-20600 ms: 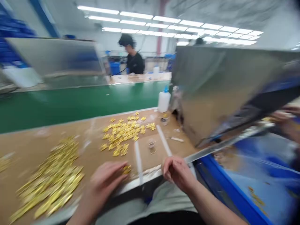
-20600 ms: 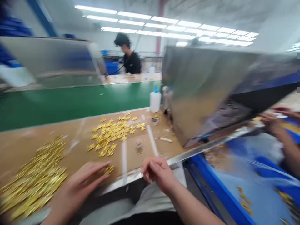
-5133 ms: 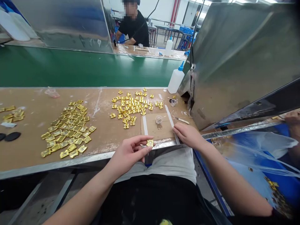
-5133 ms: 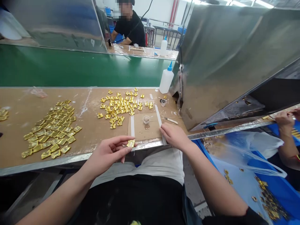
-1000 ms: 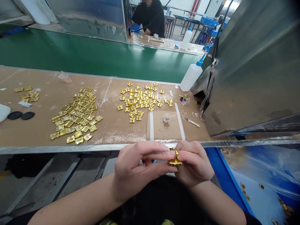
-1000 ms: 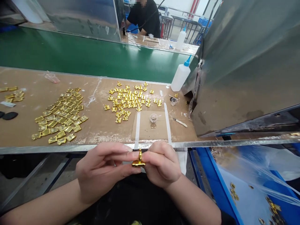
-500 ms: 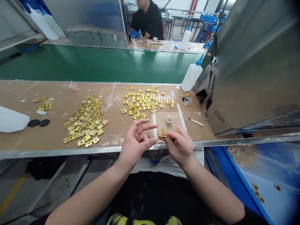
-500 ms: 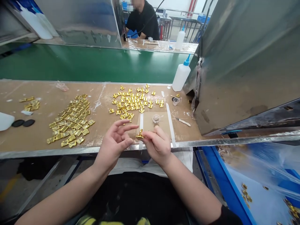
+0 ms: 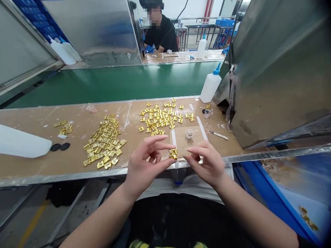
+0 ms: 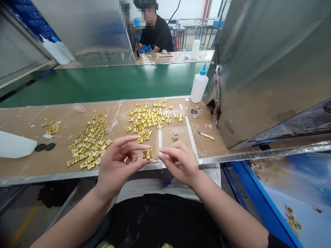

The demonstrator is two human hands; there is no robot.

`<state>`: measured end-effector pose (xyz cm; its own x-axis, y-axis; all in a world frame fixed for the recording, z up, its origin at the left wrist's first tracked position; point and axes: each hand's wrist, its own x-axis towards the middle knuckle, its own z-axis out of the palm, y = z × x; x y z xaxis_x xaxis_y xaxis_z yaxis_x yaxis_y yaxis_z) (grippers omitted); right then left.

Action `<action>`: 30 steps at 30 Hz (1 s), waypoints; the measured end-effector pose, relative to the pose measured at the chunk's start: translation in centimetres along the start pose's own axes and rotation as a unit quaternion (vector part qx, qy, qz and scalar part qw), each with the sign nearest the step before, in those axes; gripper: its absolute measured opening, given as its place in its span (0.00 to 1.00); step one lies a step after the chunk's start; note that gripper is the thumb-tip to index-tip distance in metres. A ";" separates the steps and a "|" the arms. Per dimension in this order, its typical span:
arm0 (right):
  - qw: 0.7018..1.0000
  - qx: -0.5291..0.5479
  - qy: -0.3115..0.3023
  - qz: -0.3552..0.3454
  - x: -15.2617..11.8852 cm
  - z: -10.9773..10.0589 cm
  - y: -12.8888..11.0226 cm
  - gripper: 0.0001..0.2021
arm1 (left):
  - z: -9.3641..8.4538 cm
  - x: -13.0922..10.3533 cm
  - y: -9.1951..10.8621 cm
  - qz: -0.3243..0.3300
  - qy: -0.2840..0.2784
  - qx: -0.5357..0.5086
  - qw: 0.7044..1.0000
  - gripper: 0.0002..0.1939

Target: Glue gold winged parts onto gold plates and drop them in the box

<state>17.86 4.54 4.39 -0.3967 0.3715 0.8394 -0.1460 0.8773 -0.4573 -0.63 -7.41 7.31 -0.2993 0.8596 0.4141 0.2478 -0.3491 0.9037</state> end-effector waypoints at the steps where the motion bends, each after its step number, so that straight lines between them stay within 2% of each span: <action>1: 0.999 0.019 0.013 0.040 -0.2 0.0 -0.2 0.19 | -0.2 0.0 0.2 0.063 0.004 0.046 0.997 0.30; 4: 0.991 0.062 0.024 0.114 -0.8 0.1 -0.4 0.17 | -0.9 0.1 0.6 0.216 -0.011 0.161 0.963 0.36; 7: 0.987 0.083 0.022 0.135 -1.2 0.0 -0.2 0.16 | -1.3 0.5 0.8 0.307 -0.023 0.256 0.916 0.41; 9: 0.986 0.086 0.022 0.144 -1.5 -0.2 0.0 0.15 | -1.6 0.7 0.7 0.336 -0.029 0.294 0.894 0.40; 13: 0.984 0.067 0.024 0.163 -2.2 -0.8 0.8 0.11 | -2.1 0.8 -0.1 0.341 -0.028 0.344 0.874 0.39; 15: 0.984 0.050 0.025 0.170 -2.6 -1.2 1.3 0.10 | -2.6 0.7 -1.0 0.317 -0.021 0.367 0.874 0.35; 17: 0.984 0.025 0.024 0.174 -3.0 -1.7 2.0 0.09 | -3.2 0.6 -2.3 0.240 -0.022 0.387 0.890 0.26; 19: 0.983 -0.001 0.024 0.184 -3.5 -2.4 2.6 0.08 | -4.1 0.5 -3.9 0.099 -0.030 0.400 0.911 0.18; 21: 0.980 -0.025 0.027 0.198 -4.0 -3.1 3.1 0.08 | -5.2 0.3 -5.4 -0.034 -0.031 0.408 0.912 0.14; 22: 0.978 -0.035 0.028 0.204 -4.3 -3.5 3.3 0.08 | -5.7 0.3 -6.1 -0.076 -0.029 0.415 0.906 0.14; 23: 0.977 -0.043 0.026 0.209 -4.5 -3.8 3.4 0.08 | -6.2 0.3 -6.6 -0.099 -0.026 0.423 0.901 0.13; 26: 0.974 -0.051 0.019 0.221 -5.2 -4.6 3.6 0.07 | -6.8 0.8 -7.6 -0.107 -0.013 0.439 0.892 0.11; 30: 0.970 -0.058 0.010 0.235 -5.6 -4.9 3.8 0.07 | -6.6 2.4 -7.7 -0.113 -0.015 0.445 0.888 0.12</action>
<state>23.99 7.29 -0.64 -0.3763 0.7440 0.5521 0.1504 0.6371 -0.7560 -9.37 -5.10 2.08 -0.4134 0.8841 0.2179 0.8186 0.2561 0.5141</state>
